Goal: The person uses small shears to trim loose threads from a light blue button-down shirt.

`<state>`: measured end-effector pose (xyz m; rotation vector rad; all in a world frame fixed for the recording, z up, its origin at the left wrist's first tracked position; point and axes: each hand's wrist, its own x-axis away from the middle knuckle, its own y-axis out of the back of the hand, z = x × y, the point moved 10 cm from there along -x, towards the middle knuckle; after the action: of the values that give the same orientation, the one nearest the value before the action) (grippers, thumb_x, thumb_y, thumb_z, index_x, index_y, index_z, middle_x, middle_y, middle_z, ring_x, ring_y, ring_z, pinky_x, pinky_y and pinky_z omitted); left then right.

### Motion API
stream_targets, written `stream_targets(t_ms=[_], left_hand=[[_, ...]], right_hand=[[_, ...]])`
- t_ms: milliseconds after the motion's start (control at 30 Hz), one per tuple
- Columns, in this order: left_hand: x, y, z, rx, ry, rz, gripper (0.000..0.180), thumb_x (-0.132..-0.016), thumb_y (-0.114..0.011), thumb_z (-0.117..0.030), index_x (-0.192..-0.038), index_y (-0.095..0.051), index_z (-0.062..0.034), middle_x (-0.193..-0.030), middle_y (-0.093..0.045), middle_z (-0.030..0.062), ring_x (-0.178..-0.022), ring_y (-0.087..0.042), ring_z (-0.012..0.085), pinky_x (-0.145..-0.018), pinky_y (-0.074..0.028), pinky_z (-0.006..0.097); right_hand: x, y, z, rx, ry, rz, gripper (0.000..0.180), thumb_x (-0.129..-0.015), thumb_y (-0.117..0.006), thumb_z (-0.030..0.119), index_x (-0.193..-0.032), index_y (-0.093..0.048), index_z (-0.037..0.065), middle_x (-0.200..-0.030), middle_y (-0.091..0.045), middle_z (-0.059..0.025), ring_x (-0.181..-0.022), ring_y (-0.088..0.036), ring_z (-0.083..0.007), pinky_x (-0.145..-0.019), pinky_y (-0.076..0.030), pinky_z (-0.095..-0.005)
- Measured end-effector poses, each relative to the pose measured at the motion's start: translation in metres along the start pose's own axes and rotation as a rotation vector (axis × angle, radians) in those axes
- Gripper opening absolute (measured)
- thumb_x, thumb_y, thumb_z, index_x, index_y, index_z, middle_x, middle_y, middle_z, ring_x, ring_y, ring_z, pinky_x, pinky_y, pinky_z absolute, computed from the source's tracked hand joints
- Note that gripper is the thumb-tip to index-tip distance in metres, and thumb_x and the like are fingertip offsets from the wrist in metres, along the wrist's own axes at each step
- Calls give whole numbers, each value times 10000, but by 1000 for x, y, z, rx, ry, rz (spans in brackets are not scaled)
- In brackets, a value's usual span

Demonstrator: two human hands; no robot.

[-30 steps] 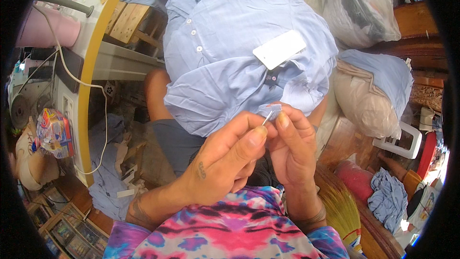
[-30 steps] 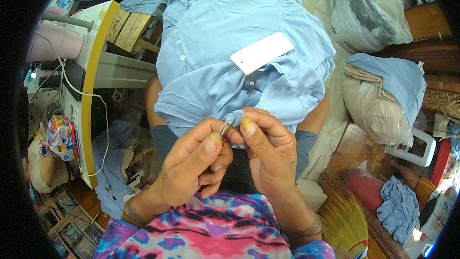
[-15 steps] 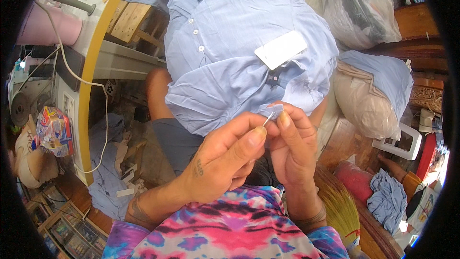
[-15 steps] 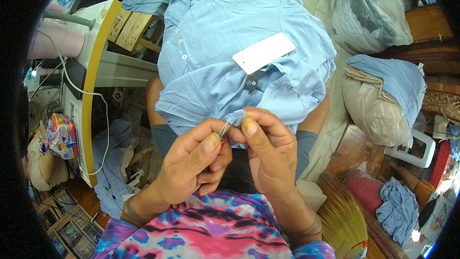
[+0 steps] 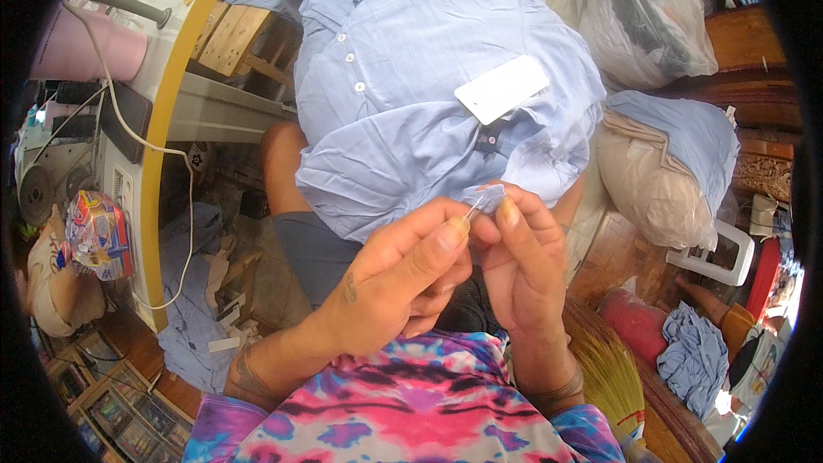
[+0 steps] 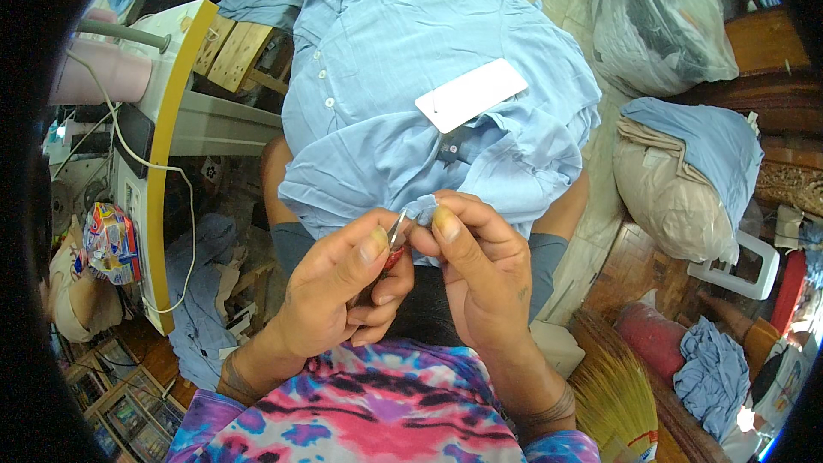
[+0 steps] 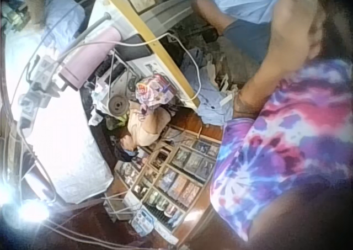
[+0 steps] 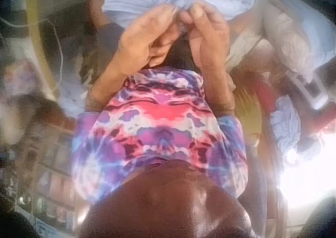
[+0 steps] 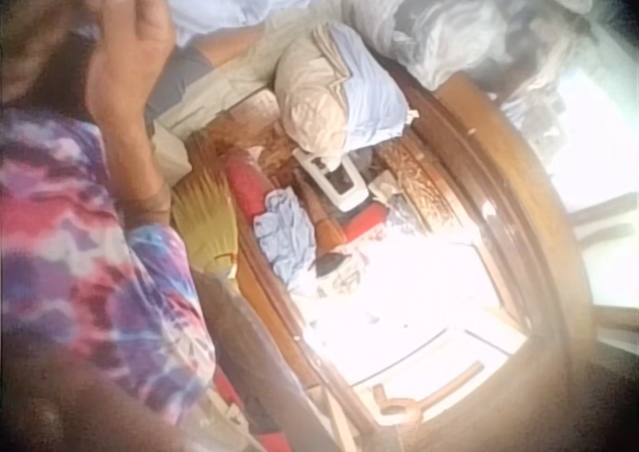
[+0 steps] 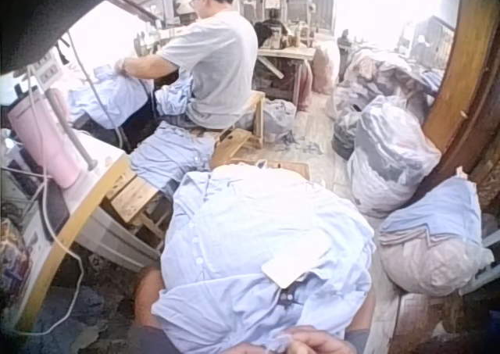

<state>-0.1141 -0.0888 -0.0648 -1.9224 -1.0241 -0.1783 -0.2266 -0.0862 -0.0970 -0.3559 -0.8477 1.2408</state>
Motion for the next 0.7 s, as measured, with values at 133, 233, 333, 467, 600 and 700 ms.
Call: stream_targets(t_ms=[133,233,333,467,600,700], left_hand=[[3,3,-3,6,-27,-7,406,-1083,-511,-360,-1274,-539,-3,-748,-443,-23,-513,-337,23,-435,-324,203],[5,18,-30,-293,-267,-180,315,-1024,-638,-233,-1225,-590,4,-723,-463,-55,-543,-374,14,-487,-331,193],[-3,25,-43,-423,-399,-254,242,-945,-738,-110,-1135,-654,15,-729,-515,-68,-601,-436,8,-543,-341,180],[-2,20,-62,-871,-604,-211,181,-913,-776,-74,-1056,-704,12,-811,-632,-16,-694,-529,16,-595,-376,176],[9,11,-66,-1006,-850,-231,183,-912,-787,-97,-1049,-713,-2,-769,-632,-8,-633,-518,24,-551,-371,192],[1,36,-31,-369,-374,-293,121,-930,-766,-84,-1007,-726,0,-806,-654,-30,-680,-542,37,-606,-459,226]], right_hand=[[0,3,2,48,45,5,211,-1014,-640,52,-1204,-669,-34,-1120,-669,-72,-963,-652,-115,-876,-532,-281],[-1,-6,17,247,181,90,189,-1000,-646,18,-1178,-674,-41,-1110,-652,-79,-962,-639,-116,-863,-524,-275],[1,-12,26,411,255,147,171,-988,-647,-20,-1154,-676,-52,-1113,-639,-92,-965,-634,-124,-846,-519,-264],[7,-21,45,582,410,94,182,-923,-694,-75,-1096,-714,-20,-1102,-656,-101,-939,-651,-142,-791,-516,-244],[26,-28,65,1078,779,24,270,-795,-764,-107,-1014,-765,51,-1043,-694,-105,-860,-682,-167,-723,-526,-249],[38,-34,66,1204,964,25,308,-740,-784,-113,-980,-780,80,-1016,-707,-99,-812,-685,-168,-672,-527,-260]])
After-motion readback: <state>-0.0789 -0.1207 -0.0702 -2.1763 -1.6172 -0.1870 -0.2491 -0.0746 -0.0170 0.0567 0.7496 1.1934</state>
